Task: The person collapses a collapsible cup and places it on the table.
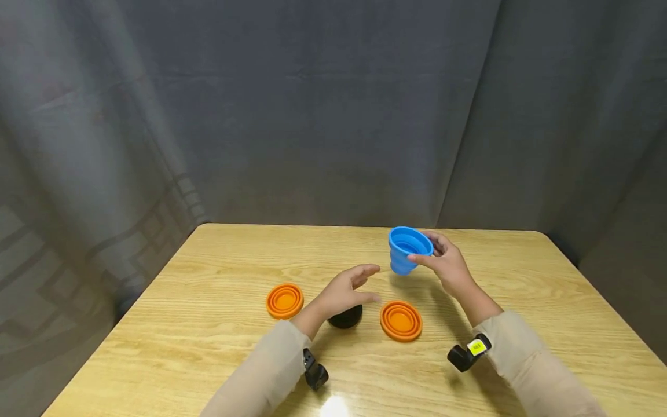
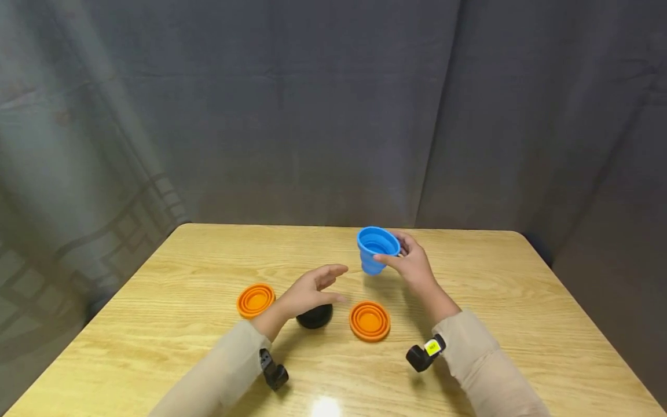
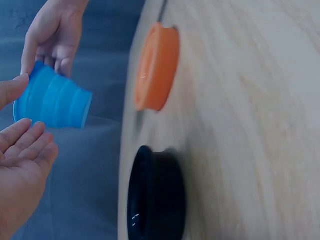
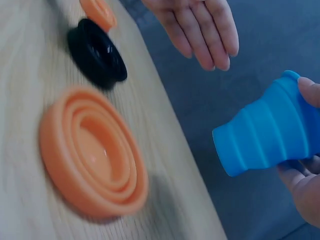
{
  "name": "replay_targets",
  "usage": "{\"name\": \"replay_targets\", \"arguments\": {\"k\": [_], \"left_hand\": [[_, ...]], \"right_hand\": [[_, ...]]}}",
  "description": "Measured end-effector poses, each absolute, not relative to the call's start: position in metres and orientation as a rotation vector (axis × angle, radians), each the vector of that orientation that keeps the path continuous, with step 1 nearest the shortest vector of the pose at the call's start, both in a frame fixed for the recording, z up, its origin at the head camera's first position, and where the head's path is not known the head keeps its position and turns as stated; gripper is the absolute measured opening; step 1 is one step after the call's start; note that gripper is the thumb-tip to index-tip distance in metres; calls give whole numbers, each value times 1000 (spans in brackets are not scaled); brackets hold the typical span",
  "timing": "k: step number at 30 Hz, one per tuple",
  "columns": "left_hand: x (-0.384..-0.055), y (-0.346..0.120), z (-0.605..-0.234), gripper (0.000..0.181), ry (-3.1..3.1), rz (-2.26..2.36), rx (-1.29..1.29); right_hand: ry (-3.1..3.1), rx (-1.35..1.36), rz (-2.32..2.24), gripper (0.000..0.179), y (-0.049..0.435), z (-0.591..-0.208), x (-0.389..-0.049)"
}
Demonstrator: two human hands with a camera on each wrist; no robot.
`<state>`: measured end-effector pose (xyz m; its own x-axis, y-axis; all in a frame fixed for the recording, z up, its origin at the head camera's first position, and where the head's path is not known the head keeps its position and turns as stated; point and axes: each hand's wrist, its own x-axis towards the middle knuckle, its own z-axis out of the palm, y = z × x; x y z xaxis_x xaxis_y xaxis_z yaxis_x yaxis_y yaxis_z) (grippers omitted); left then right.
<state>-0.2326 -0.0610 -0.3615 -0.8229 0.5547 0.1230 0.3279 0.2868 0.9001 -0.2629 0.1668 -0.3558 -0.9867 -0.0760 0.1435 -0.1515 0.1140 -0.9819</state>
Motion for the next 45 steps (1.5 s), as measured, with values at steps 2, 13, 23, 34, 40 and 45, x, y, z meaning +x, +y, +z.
{"name": "replay_targets", "arguments": {"k": [2,13,23,34,40,45], "left_hand": [[-227,-65,-352,53,2332,1584,824],[-228,-77,-358,52,2382,1691,806],[-205,-77,-331,50,2381,1650,893],[-191,-82,-320,38,2382,1558,1224],[-188,-82,-318,28,2395,1499,1318],[-188,-82,-318,17,2360,1493,1338]], "right_hand": [[-2288,259,2064,67,165,-355,-256],[-2321,407,2165,59,158,-352,-221],[-2327,571,2264,57,151,-351,-201],[-2258,730,2390,59,148,-354,-190],[-2202,787,2496,56,149,-356,-186],[-2223,760,2529,57,148,-356,-183]]}}
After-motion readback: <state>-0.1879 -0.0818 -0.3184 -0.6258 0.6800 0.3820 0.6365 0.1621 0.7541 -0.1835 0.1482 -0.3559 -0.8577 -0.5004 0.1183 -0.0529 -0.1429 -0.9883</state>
